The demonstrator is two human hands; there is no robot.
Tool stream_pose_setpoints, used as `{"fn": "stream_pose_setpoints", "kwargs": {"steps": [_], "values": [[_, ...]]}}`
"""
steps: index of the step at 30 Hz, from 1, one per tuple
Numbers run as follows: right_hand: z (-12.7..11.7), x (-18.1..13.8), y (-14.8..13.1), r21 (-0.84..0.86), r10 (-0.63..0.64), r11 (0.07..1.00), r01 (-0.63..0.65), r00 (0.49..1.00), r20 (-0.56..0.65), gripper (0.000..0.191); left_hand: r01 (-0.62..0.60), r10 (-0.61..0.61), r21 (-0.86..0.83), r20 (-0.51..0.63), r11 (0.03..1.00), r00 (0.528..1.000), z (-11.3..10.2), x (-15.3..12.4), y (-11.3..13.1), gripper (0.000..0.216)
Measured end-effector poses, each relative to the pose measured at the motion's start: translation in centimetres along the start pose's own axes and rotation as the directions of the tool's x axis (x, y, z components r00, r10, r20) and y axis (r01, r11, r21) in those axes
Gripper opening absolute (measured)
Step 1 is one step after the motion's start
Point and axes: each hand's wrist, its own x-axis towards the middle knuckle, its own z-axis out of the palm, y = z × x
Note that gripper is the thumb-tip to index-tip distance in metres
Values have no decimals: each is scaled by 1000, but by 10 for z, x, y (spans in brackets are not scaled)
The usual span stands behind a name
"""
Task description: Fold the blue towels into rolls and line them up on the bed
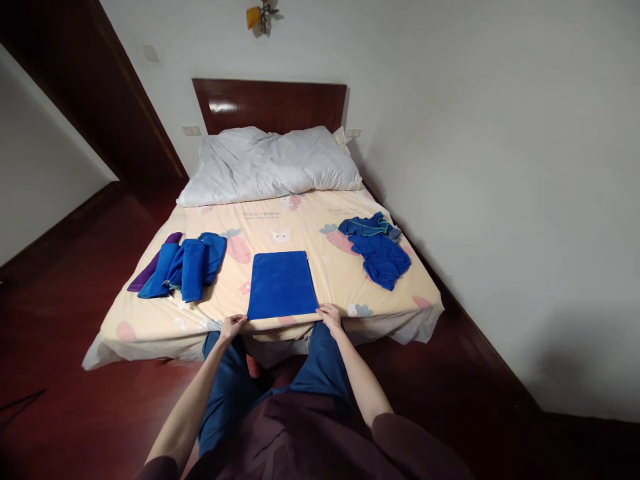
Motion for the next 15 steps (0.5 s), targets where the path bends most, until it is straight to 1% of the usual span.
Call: {"fn": "stream_pose_setpoints", "kwargs": {"steps": [3, 7, 9, 12, 15], "values": [[-4, 0, -1, -42, -11, 999, 12, 999, 31, 41, -14, 14, -2, 30, 1000, 999, -3, -2, -3, 30], [-8, 0, -1, -106, -2, 994, 10, 998, 69, 35, -25, 28, -27, 100, 999, 995, -5, -5, -6, 28], [-7, 0, 0, -132, 1, 991, 8, 998, 68, 37, -20, 25, -44, 128, 999, 991, -3, -6, -7, 32], [-1, 1, 2, -157, 0, 988, 8, 999, 48, 40, -12, 20, -56, 140, 998, 990, 1, -6, -7, 40], [4, 1, 4, -185, 1, 983, 5, 1000, 30, 37, -13, 18, -36, 135, 999, 991, 2, -6, -6, 41]]}}
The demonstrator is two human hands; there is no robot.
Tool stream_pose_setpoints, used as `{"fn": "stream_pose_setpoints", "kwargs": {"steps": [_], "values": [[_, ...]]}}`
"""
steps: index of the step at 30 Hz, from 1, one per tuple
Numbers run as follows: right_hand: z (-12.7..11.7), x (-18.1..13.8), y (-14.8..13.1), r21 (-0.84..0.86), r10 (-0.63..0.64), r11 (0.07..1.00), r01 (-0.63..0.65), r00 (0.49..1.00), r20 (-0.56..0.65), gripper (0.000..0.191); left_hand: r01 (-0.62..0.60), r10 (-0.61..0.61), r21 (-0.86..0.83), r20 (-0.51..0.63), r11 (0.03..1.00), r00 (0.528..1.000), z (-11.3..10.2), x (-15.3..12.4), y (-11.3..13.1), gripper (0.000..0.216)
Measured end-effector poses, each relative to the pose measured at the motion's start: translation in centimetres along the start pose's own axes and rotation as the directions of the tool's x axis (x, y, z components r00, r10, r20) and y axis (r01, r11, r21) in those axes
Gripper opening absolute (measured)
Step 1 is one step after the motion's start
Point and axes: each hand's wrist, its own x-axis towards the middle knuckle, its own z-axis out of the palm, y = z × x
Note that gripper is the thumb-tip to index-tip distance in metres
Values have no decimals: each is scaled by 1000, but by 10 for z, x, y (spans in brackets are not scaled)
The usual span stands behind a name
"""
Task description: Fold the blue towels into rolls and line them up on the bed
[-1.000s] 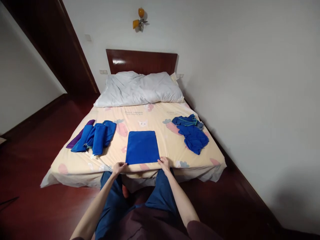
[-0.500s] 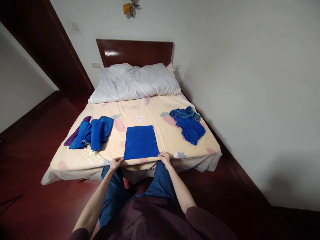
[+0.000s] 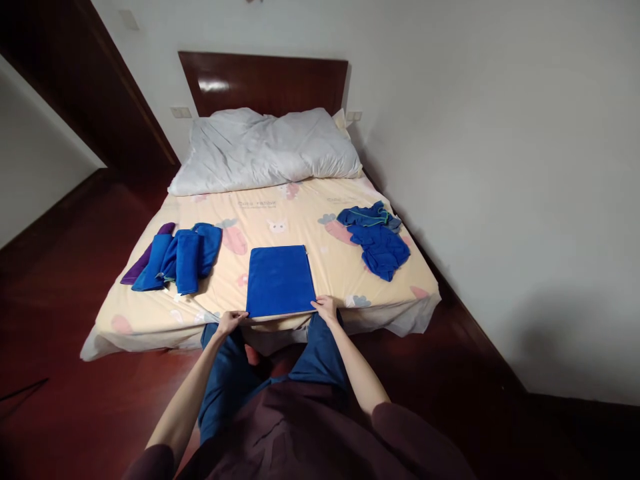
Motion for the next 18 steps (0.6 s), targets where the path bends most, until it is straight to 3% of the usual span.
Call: {"fn": "stream_pose_setpoints", "kwargs": {"steps": [7, 11, 14, 18], "values": [[-10, -6, -1, -129, -25, 991, 22, 999, -28, 25, 6, -4, 120, -19, 993, 1000, -4, -5, 4, 34], [-7, -13, -20, -416, -150, 902, 113, 987, -56, 24, -4, 19, 197, -75, 980, 997, 1, -5, 8, 30], [9, -19, -40, -576, -346, 780, 245, 936, -69, 41, -93, 162, 292, -223, 952, 961, 9, -4, 16, 37], [43, -20, -69, -630, -535, 614, 475, 838, 111, 52, -291, 424, 405, -291, 867, 858, 22, 8, 33, 45]]}}
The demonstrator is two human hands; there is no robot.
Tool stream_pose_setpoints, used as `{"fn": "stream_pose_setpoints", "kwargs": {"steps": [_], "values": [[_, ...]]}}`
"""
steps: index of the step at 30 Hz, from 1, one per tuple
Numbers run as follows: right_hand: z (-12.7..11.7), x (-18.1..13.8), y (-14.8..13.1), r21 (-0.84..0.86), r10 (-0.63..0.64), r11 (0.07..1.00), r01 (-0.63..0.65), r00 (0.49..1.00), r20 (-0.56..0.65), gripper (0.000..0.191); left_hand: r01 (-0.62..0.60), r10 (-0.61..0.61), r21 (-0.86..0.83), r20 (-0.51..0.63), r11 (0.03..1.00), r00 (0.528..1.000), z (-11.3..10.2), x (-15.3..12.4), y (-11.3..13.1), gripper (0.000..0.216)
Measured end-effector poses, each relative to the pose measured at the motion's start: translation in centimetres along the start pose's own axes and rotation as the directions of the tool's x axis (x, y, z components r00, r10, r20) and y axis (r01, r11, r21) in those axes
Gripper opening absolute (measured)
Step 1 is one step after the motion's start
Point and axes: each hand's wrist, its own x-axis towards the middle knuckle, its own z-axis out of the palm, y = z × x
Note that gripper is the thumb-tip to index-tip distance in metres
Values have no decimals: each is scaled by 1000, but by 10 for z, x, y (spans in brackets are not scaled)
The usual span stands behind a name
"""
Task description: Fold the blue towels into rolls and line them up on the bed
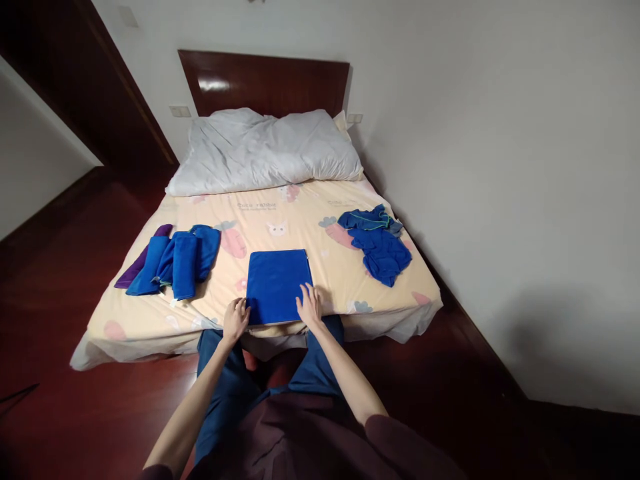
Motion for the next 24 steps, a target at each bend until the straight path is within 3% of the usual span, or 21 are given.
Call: {"fn": "stream_pose_setpoints", "kwargs": {"steps": [4, 8, 16, 24], "values": [[18, 27, -30, -26, -179, 983, 184, 973, 148, 58, -92, 92, -5, -11, 996, 996, 18, 17, 3, 54], [38, 56, -27, -57, -230, 966, 250, 942, 244, 61, -106, 105, 29, 32, 994, 994, 36, 18, -13, 59], [52, 112, 31, -165, -65, 979, 118, 952, 298, 68, -108, 107, 59, 29, 992, 994, 46, 11, -19, 61], [63, 180, 48, -230, 93, 972, -44, 974, 208, 70, -77, 76, 19, 75, 997, 994, 49, 12, -15, 63]]}}
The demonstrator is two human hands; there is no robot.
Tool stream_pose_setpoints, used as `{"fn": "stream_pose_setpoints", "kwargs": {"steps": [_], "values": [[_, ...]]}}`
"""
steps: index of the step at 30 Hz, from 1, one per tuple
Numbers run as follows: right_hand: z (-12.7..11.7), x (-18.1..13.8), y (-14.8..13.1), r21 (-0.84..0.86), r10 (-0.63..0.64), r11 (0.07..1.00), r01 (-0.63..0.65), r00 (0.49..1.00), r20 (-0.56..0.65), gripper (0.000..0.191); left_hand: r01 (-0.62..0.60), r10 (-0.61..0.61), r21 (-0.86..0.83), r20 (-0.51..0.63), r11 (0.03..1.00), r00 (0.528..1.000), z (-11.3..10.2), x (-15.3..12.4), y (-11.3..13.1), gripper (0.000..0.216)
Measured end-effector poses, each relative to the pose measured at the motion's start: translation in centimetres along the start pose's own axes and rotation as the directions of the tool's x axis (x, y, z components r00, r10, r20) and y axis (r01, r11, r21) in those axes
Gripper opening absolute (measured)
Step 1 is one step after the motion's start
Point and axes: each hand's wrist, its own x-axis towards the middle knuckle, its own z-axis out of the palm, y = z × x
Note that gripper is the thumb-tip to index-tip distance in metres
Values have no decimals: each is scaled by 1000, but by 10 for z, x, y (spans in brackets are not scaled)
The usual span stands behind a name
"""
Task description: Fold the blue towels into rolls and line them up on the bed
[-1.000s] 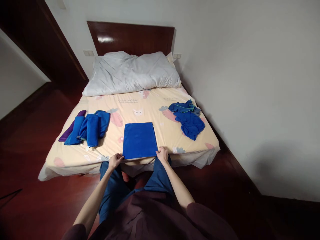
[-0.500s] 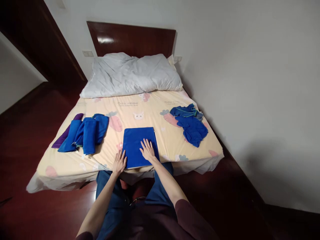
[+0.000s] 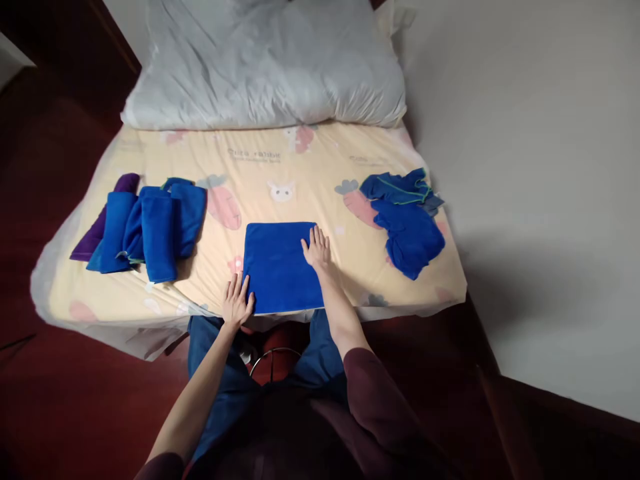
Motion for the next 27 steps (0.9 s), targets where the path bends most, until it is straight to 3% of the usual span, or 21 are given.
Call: {"fn": "stream_pose_setpoints", "kwargs": {"steps": [7, 11, 14, 18, 23, 27], "values": [[10, 18, 10, 44, 44, 998, -39, 994, -103, 70, 45, -45, 14, 45, 999, 998, 4, 2, 2, 65], [10, 18, 11, 69, 57, 996, -51, 995, -86, 71, 52, -56, 49, 82, 997, 995, 2, 1, 5, 69], [11, 20, 13, 74, 67, 995, -62, 996, -62, 71, 48, -54, 57, 113, 997, 992, -6, 16, 10, 71], [15, 23, 16, 74, 56, 996, -49, 994, -92, 70, -41, 38, 23, 129, 999, 991, -12, 85, 20, 68], [18, 24, 22, 25, 27, 999, -25, 997, -73, 69, -168, 172, -38, 179, 985, 969, 7, 196, 13, 70], [24, 27, 29, 1, 5, 1000, -4, 997, -79, 68, -127, 131, -37, 171, 991, 976, 26, 225, -6, 73]]}}
